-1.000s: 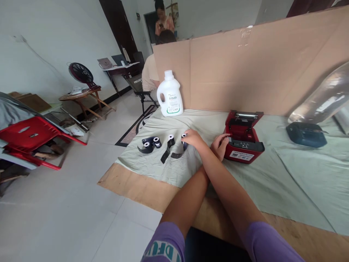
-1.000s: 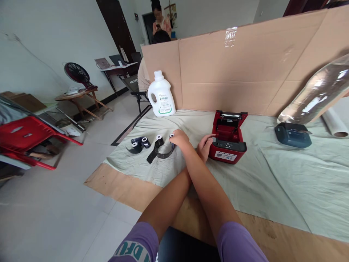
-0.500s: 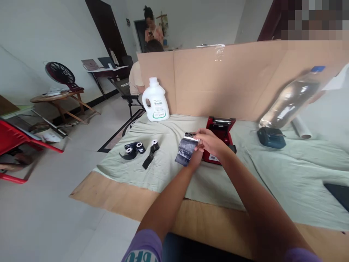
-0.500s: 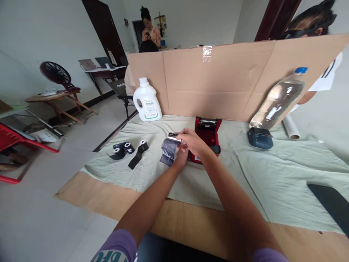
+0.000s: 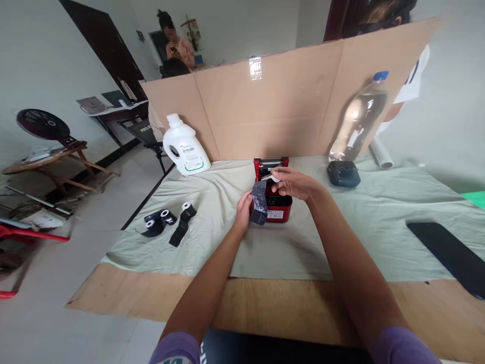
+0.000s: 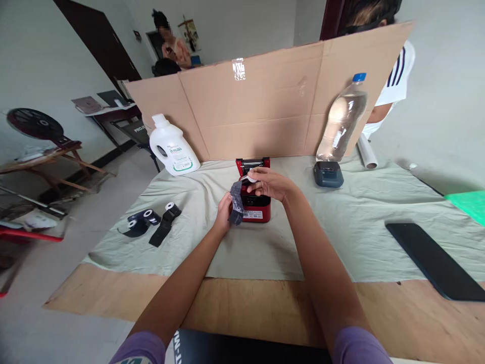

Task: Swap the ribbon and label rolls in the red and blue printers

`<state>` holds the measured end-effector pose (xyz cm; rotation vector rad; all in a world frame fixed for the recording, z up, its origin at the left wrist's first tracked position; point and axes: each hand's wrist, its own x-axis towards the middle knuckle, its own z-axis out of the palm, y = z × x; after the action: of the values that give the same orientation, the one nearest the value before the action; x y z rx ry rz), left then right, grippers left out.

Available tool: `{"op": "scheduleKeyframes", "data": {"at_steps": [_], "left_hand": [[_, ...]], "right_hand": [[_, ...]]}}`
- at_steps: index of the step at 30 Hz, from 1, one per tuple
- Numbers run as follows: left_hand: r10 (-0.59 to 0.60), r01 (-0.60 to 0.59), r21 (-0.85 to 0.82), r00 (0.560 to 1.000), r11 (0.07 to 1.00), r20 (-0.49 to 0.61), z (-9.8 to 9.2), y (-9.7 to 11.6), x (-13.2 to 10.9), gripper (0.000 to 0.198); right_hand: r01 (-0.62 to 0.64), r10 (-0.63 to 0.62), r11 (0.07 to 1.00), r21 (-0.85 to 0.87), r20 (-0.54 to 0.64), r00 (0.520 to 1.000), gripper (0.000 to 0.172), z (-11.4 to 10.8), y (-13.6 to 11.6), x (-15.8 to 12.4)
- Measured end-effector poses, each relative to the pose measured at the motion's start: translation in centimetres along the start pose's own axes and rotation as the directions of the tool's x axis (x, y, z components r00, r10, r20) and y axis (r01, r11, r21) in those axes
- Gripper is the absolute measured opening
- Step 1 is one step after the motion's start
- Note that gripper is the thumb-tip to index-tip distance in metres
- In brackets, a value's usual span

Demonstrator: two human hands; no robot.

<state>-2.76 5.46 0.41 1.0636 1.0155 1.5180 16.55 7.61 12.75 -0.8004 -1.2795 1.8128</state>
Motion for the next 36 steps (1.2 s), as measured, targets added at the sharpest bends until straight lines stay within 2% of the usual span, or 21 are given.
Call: {"op": "scheduleKeyframes", "data": {"at_steps": [2,3,6,8,11,13,15,17,19,21,23,24,28,31,33,36], "left_hand": [[0.051,-0.05,-0.012,0.994,0.999,0.091,-0.3,-0.3,0.1,0.047],[0.067,-0.066,-0.009,0.992,0.998,0.109,-0.4,-0.4,0.1,0.047],[0.12,-0.12,-0.004,0.987,0.993,0.106,-0.4,-0.6,-0.1,0.043],[0.187,-0.189,0.031,0.981,0.982,0.059,-0.4,-0.8,-0.3,0.039],[0.306,-0.303,0.133,0.952,0.944,-0.001,-0.5,-0.8,-0.7,0.035],[0.388,-0.38,0.21,0.922,0.901,0.007,-0.5,-0.6,-1.0,0.033],[0.488,-0.481,0.314,0.871,0.819,0.059,-0.6,-0.2,-1.4,0.037],[0.577,-0.573,0.406,0.807,0.712,0.126,-0.5,0.4,-1.8,0.047],[0.624,-0.63,0.455,0.758,0.629,0.188,-0.3,0.7,-2.1,0.048],[0.64,-0.667,0.466,0.728,0.581,0.245,-0.2,0.9,-2.2,0.037],[0.646,-0.691,0.469,0.708,0.55,0.286,-0.1,0.9,-2.2,0.03],[0.65,-0.698,0.469,0.701,0.541,0.293,-0.1,0.8,-2.2,0.03],[0.655,-0.703,0.454,0.698,0.547,0.291,0.0,0.7,-2.3,0.032],[0.651,-0.681,0.468,0.714,0.563,0.257,0.0,0.9,-2.3,0.036],[0.631,-0.626,0.5,0.753,0.599,0.187,-0.1,1.1,-1.9,0.042],[0.499,-0.461,0.528,0.863,0.713,0.081,-0.8,1.5,-0.3,0.049]], "right_hand": [[0.004,-0.001,0.997,-0.071,0.05,0.999,0.037,-0.3,-0.4,-0.5],[0.003,0.002,0.993,-0.121,0.037,0.999,0.039,-0.3,-0.6,-0.7],[-0.012,-0.038,0.945,-0.327,-0.146,0.989,0.035,0.1,-1.0,-0.8],[-0.046,-0.104,0.87,-0.491,-0.273,0.956,0.039,0.6,-0.9,-0.5],[-0.115,-0.202,0.685,-0.719,-0.339,0.919,0.051,1.1,-0.2,0.2],[-0.162,-0.24,0.544,-0.823,-0.338,0.91,0.055,1.3,0.4,0.9],[-0.204,-0.256,0.409,-0.889,-0.327,0.91,0.054,1.3,1.0,1.6],[-0.226,-0.267,0.287,-0.931,-0.304,0.915,0.048,1.1,1.5,2.1],[-0.208,-0.251,0.176,-0.962,-0.249,0.936,0.038,0.7,1.6,2.5],[-0.159,-0.203,0.113,-0.981,-0.18,0.962,0.024,0.4,1.7,2.6],[-0.123,-0.152,0.093,-0.988,-0.136,0.979,0.011,0.3,1.7,2.6],[-0.126,-0.139,0.086,-0.988,-0.137,0.981,0.012,0.3,1.8,2.6],[-0.162,-0.147,0.039,-0.986,-0.166,0.975,0.03,0.4,2.3,2.9],[-0.172,-0.161,0.017,-0.985,-0.173,0.972,0.036,0.3,2.7,3.5],[-0.221,-0.162,0.003,-0.975,-0.218,0.962,0.038,0.2,2.9,4.0],[-0.311,-0.167,-0.002,-0.95,-0.306,0.937,0.038,0.6,3.0,4.6]]}}
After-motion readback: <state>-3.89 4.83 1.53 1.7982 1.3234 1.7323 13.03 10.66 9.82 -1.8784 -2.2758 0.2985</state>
